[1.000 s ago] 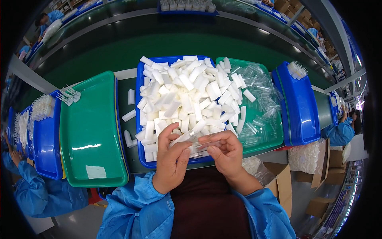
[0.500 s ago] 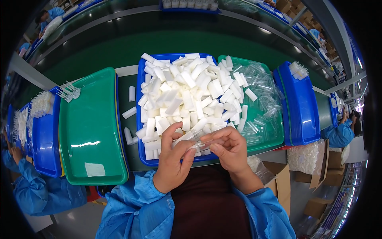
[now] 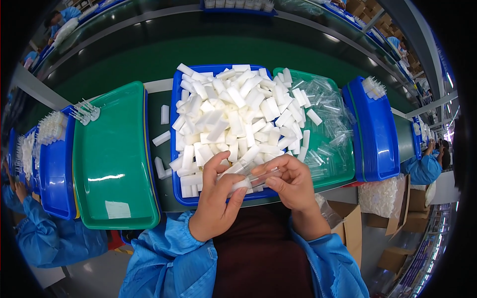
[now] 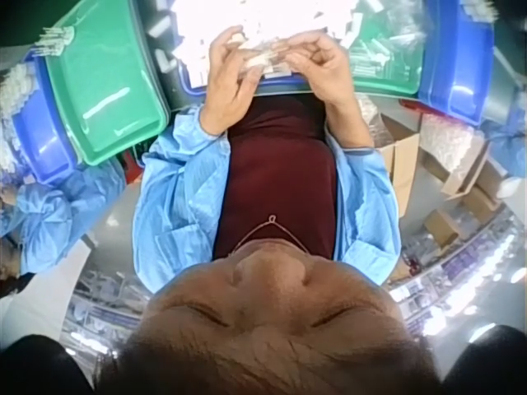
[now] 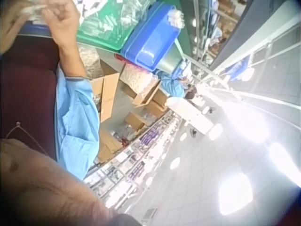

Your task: The person assembles small plastic components into sets by hand, then secures each set with a rubber band.

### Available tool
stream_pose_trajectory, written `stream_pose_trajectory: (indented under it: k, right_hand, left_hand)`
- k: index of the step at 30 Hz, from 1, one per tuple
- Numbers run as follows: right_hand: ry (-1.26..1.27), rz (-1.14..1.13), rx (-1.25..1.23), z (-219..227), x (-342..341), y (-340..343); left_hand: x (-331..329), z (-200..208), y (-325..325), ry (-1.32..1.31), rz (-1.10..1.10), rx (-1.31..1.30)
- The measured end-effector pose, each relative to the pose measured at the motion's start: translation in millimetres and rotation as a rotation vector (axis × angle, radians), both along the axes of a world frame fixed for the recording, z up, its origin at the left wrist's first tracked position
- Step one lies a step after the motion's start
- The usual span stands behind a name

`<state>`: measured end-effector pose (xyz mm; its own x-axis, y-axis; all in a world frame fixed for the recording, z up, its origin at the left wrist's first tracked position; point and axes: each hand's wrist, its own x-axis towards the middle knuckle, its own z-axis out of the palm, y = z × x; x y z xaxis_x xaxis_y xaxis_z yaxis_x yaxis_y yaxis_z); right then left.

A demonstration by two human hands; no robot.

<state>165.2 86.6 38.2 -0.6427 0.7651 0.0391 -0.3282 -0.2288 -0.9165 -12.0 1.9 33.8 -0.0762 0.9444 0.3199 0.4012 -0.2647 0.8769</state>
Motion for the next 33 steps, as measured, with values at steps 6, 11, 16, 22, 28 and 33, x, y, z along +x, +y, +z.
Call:
stream_pose_trajectory:
  k: [6, 11, 16, 22, 28, 33]
  right_hand:
    - [-0.095, -0.002, 0.163, 4.4, -0.1, -1.1]
    - [-0.349, -0.223, 0.473, 5.5, 0.0, 0.2]
    - [-0.424, -0.242, 0.551, 9.8, 3.1, 1.5]
    - [-0.488, -0.168, 0.678, 21.2, -0.4, 4.2]
    - [-0.269, -0.109, 0.394, 12.3, -1.4, -1.1]
    - [-0.183, -0.104, 0.219, 8.4, -1.4, -2.6]
  left_hand:
    - [0.9, -0.9, -2.9, -0.019, -0.004, -0.041]
    - [1.0, -2.7, -2.4, -0.020, -0.033, -0.024]
    - [-1.9, -7.1, -3.8, -0.054, -0.057, 0.002]
    - [3.4, -12.9, -6.9, -0.228, -0.004, 0.147]
    - [0.6, -13.5, -7.9, -0.132, -0.013, 0.113]
    - [-0.4, -7.8, -3.5, 0.022, -0.016, 0.131]
